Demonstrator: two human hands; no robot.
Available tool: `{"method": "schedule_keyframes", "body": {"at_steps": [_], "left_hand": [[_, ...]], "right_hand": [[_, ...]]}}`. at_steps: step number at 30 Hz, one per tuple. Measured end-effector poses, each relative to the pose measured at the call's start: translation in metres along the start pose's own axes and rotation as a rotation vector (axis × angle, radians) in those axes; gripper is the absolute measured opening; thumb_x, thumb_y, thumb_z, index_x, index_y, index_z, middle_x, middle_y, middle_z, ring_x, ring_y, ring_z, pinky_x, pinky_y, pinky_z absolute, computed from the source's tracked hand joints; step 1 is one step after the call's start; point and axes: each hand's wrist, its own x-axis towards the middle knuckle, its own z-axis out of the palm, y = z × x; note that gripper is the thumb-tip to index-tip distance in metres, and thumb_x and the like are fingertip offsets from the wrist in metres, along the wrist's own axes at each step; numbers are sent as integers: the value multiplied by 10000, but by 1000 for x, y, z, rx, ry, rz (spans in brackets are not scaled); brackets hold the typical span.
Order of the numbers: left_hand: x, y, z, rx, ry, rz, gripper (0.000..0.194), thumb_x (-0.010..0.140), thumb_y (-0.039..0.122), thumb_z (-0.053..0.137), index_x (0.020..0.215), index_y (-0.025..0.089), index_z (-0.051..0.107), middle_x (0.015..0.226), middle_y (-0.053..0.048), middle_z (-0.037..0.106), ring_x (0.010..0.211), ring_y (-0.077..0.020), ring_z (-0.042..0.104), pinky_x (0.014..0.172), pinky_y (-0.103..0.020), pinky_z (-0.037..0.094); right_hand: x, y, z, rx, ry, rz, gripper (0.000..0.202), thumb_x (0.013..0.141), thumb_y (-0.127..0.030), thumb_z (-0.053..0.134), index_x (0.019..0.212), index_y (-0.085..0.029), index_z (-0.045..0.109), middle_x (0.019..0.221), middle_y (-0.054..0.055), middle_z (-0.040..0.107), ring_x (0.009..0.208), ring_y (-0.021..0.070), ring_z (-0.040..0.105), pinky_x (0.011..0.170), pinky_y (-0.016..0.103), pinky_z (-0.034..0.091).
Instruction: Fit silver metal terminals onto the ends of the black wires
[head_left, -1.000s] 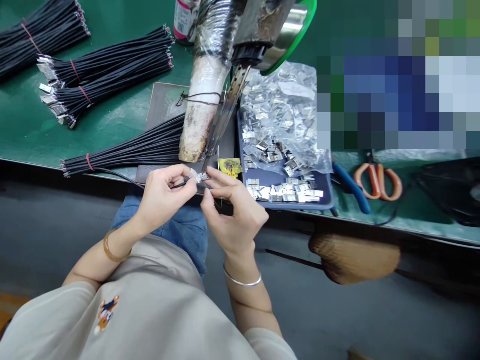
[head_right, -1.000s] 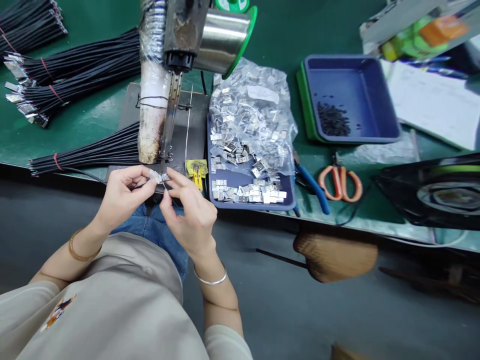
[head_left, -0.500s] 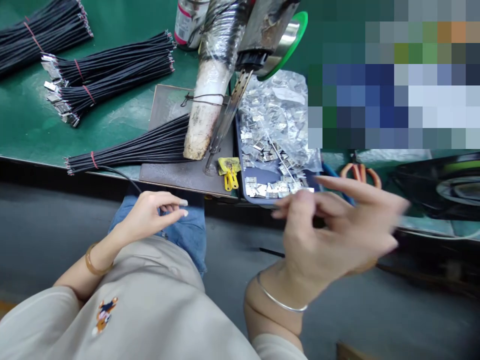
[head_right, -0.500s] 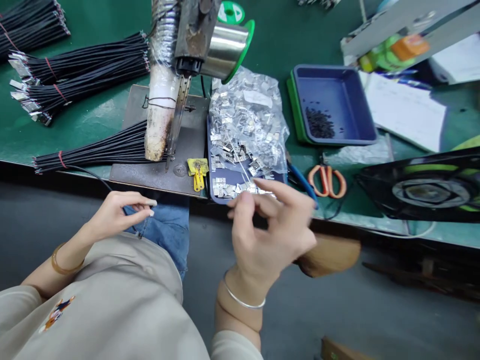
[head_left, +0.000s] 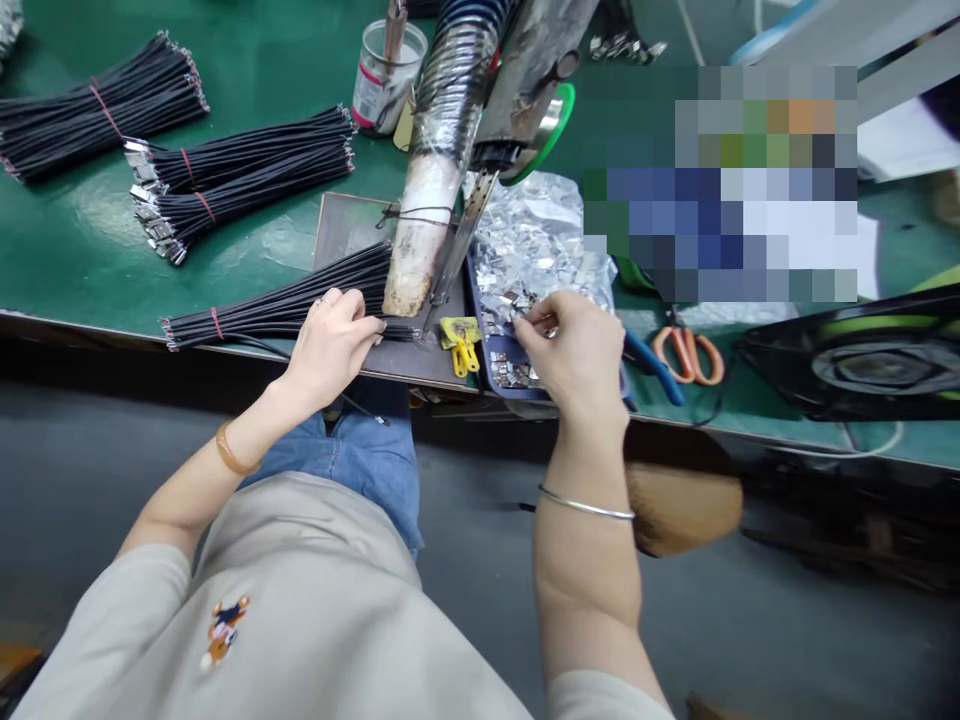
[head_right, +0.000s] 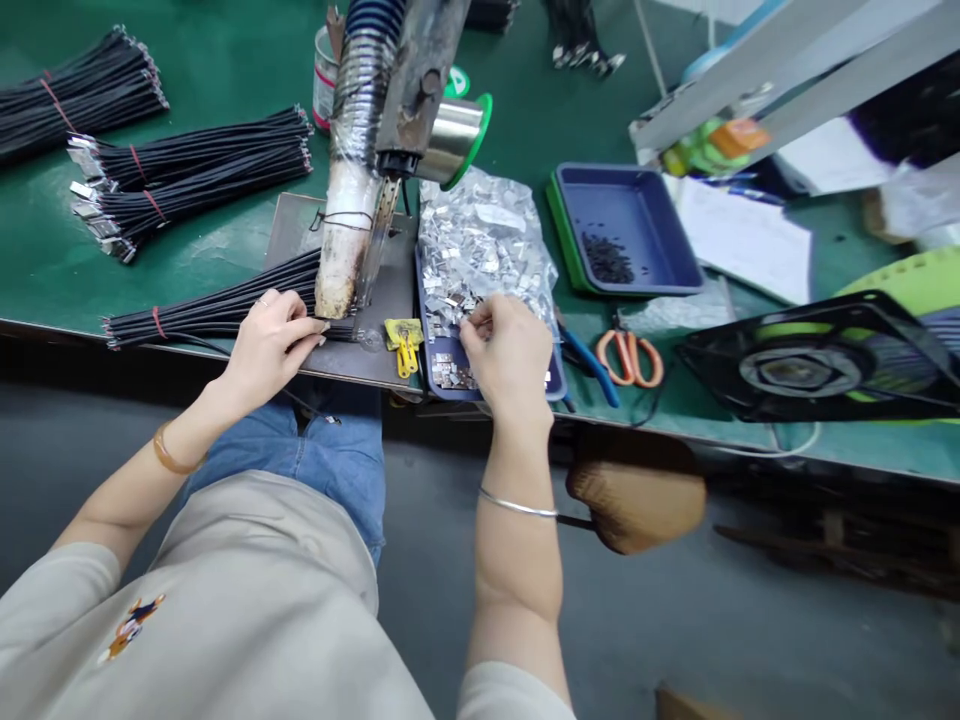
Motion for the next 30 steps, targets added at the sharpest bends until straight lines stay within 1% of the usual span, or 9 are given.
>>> {"method": "schedule_keyframes", "body": {"at_steps": [6, 13, 15, 17, 20, 23, 25, 27, 30], "left_hand": [[-15, 8, -8, -191, 125, 63, 218, 985, 207, 533, 915, 154, 732, 880, -78, 691, 835, -194, 576, 774, -335, 472], [-17, 18, -13, -181, 177, 87, 248, 990, 188, 478, 864, 170, 692, 920, -99, 722, 880, -203, 619, 851, -361, 497], [-18, 20, -15, -169, 151, 118, 223, 976, 213, 499, 865, 167, 687, 856, -94, 707, 819, -200, 611, 804, -348, 498], [-18, 23, -17, -187, 97, 163, 209, 963, 229, 506, 899, 165, 694, 782, -71, 689, 738, -180, 601, 729, -310, 490], [-16, 31, -19, -304, 48, 171, 224, 936, 186, 491, 958, 150, 711, 720, -34, 678, 615, -125, 570, 616, -243, 450], [-11, 38, -22, -511, 0, 9, 199, 870, 145, 516, 894, 140, 713, 610, 18, 615, 505, -75, 475, 531, -202, 385], [-6, 41, -25, -672, -79, -164, 161, 833, 149, 535, 831, 135, 695, 543, 45, 542, 470, -58, 418, 501, -189, 351], [-3, 43, -28, -828, -158, -310, 131, 818, 174, 551, 800, 127, 672, 522, 50, 511, 462, -56, 421, 491, -184, 354], [0, 44, -30, -975, -196, -424, 109, 798, 206, 583, 797, 122, 652, 548, 33, 545, 480, -67, 479, 501, -185, 400]], "right_hand": [[-2, 19, -8, 121, -99, 48, 134, 586, -172, 634, 563, -244, 523, 566, -29, 590, 572, 167, 523, 632, 313, 396], [-5, 16, -8, 105, -77, 7, 136, 586, -191, 617, 553, -243, 495, 540, -39, 544, 551, 153, 485, 586, 293, 349], [-10, 9, -10, 46, -21, -14, 134, 621, -186, 610, 587, -243, 493, 559, -35, 528, 566, 158, 485, 590, 296, 336], [-18, 0, -15, 29, 89, -62, 135, 674, -185, 594, 615, -244, 488, 579, -35, 514, 571, 157, 484, 599, 303, 348], [-37, -22, -21, 169, 291, -121, 154, 767, -217, 604, 647, -243, 511, 611, -33, 547, 550, 146, 512, 587, 306, 416], [-62, -50, -18, 412, 437, -121, 148, 837, -238, 665, 717, -231, 578, 750, 3, 669, 601, 149, 624, 549, 289, 499], [-78, -68, -9, 488, 493, -171, 93, 857, -226, 692, 788, -235, 631, 836, 19, 718, 753, 182, 711, 654, 319, 579], [-89, -81, 3, 594, 461, -196, 55, 860, -218, 706, 837, -245, 665, 881, 20, 736, 827, 191, 729, 722, 340, 610], [-95, -91, 17, 841, 330, -95, 31, 885, -236, 690, 863, -232, 668, 932, 33, 736, 859, 185, 744, 740, 329, 630]]}}
